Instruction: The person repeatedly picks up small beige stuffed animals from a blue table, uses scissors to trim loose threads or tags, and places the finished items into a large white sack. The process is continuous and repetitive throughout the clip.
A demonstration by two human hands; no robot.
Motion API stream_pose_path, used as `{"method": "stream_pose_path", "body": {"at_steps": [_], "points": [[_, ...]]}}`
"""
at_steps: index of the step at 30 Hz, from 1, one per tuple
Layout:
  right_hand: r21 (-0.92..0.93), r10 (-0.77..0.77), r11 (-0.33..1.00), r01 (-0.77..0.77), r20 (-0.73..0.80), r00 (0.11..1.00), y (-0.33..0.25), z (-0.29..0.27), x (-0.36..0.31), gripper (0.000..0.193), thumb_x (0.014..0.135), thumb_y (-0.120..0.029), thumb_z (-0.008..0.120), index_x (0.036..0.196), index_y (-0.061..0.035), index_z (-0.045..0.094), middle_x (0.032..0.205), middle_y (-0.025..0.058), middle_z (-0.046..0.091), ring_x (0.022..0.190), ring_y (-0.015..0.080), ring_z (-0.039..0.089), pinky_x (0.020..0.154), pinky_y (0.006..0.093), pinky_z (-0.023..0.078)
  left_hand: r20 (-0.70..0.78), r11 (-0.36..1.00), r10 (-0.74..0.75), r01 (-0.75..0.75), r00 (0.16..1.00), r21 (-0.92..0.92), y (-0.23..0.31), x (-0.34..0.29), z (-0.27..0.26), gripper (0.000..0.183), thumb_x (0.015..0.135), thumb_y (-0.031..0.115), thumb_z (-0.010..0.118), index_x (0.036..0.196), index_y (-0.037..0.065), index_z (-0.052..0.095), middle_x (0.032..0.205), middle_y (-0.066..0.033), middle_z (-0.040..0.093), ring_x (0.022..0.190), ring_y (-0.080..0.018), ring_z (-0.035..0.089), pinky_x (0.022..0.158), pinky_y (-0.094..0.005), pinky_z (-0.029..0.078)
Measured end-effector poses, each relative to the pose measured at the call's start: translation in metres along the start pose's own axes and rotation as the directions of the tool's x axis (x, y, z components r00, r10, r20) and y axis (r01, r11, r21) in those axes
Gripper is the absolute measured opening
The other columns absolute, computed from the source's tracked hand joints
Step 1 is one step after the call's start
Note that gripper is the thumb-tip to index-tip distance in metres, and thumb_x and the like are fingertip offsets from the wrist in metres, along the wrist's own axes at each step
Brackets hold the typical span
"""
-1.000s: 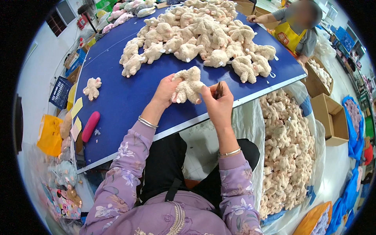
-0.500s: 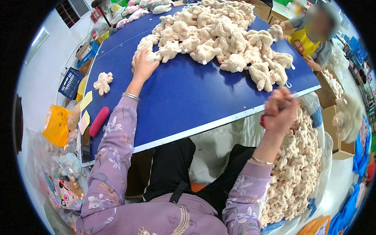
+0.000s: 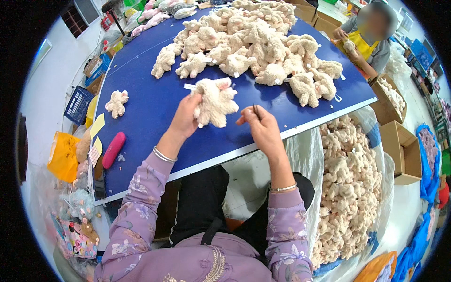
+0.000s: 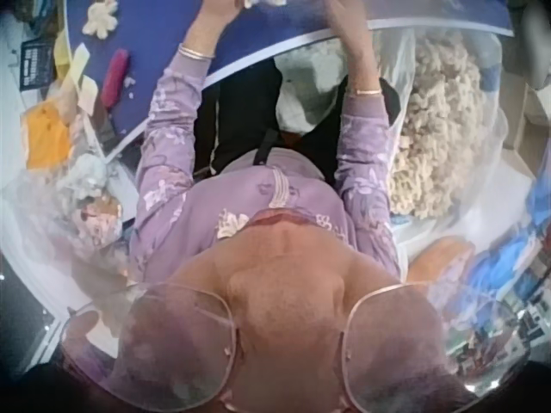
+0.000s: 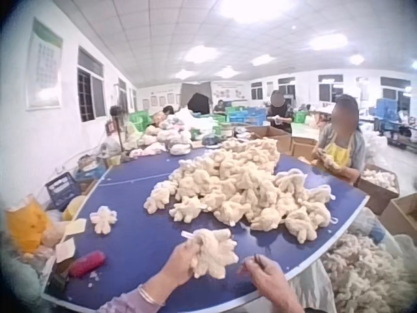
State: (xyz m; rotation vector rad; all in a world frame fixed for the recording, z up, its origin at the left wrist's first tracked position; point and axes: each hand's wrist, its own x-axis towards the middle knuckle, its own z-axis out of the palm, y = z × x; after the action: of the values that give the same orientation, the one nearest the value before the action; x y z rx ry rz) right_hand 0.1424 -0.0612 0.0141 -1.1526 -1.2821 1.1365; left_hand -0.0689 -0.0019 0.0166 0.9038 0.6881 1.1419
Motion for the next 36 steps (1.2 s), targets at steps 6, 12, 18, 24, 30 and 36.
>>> {"method": "stream_pose_path", "body": {"at_steps": [6, 12, 18, 24, 30, 36], "points": [[0.032, -0.157, 0.987, 0.159, -0.058, 0.986, -0.002, 0.008, -0.008, 0.028, 0.087, -0.004, 0.061, 0.113, -0.0006, 0.053, 0.091, 0.0024, 0.062, 0.072, 0.0035, 0.05, 0.062, 0.0186, 0.041, 0.088, 0.992, -0.076, 0.085, 0.993, -0.096, -0.031, 0.002, -0.005, 0.034, 0.097, 0.023, 0.04, 0.116, -0.001, 0.054, 0.102, -0.0076, 0.064, 0.085, -0.0139, 0.064, 0.068, -0.0278, 0.053], [0.008, -0.151, 0.988, 0.153, -0.105, 0.983, 0.007, 0.01, -0.005, 0.022, 0.086, -0.003, 0.061, 0.108, -0.0022, 0.057, 0.084, -0.0017, 0.06, 0.064, 0.0004, 0.044, 0.054, 0.0168, 0.037, 0.255, 0.98, -0.131, 0.165, 0.958, -0.115, -0.02, -0.007, 0.007, 0.037, 0.1, 0.027, 0.033, 0.121, 0.002, 0.051, 0.103, -0.0071, 0.064, 0.083, -0.0143, 0.064, 0.062, -0.0291, 0.053], [-0.011, -0.23, 0.973, 0.23, -0.139, 0.963, 0.003, 0.009, -0.007, 0.017, 0.083, -0.003, 0.065, 0.099, -0.0029, 0.06, 0.083, -0.0051, 0.059, 0.058, -0.0006, 0.038, 0.05, 0.0163, 0.032, 0.266, 0.972, -0.21, 0.231, 0.941, -0.049, -0.026, -0.004, -0.002, 0.04, 0.102, 0.032, 0.029, 0.122, 0.005, 0.051, 0.099, -0.0057, 0.065, 0.074, -0.0129, 0.064, 0.053, -0.0274, 0.051], [-0.166, -0.238, 0.963, 0.213, -0.151, 0.959, -0.001, 0.009, -0.01, 0.012, 0.083, -0.001, 0.064, 0.094, -0.0013, 0.059, 0.078, -0.0075, 0.055, 0.06, -0.0026, 0.037, 0.051, 0.0159, 0.032, 0.187, 0.974, -0.225, 0.221, 0.956, 0.045, -0.02, -0.01, 0.01, 0.044, 0.101, 0.037, 0.032, 0.124, 0.005, 0.051, 0.101, -0.005, 0.065, 0.074, -0.0106, 0.063, 0.053, -0.0245, 0.051], [-0.367, -0.309, 0.901, 0.232, -0.164, 0.937, 0.007, 0.013, -0.008, 0.013, 0.074, -0.004, 0.065, 0.079, -0.0001, 0.054, 0.063, 0.0036, 0.055, 0.055, 0.0069, 0.047, 0.051, 0.0232, 0.041, 0.25, 0.985, -0.091, 0.05, 0.964, 0.163, -0.015, -0.018, 0.038, 0.043, 0.093, 0.023, 0.058, 0.13, 0.001, 0.05, 0.112, -0.0054, 0.064, 0.085, -0.0125, 0.065, 0.07, -0.0284, 0.056], [-0.356, -0.287, 0.905, 0.232, -0.108, 0.952, 0.002, 0.021, -0.011, 0.013, 0.072, -0.002, 0.062, 0.075, 0.0007, 0.05, 0.057, 0.0058, 0.051, 0.053, 0.0084, 0.047, 0.051, 0.0249, 0.042, 0.044, 0.989, -0.069, 0.063, 0.997, 0.133, -0.024, -0.002, 0.016, 0.021, 0.089, 0.007, 0.06, 0.108, -0.002, 0.058, 0.097, -0.0093, 0.066, 0.078, -0.0157, 0.066, 0.063, -0.0288, 0.055]]}}
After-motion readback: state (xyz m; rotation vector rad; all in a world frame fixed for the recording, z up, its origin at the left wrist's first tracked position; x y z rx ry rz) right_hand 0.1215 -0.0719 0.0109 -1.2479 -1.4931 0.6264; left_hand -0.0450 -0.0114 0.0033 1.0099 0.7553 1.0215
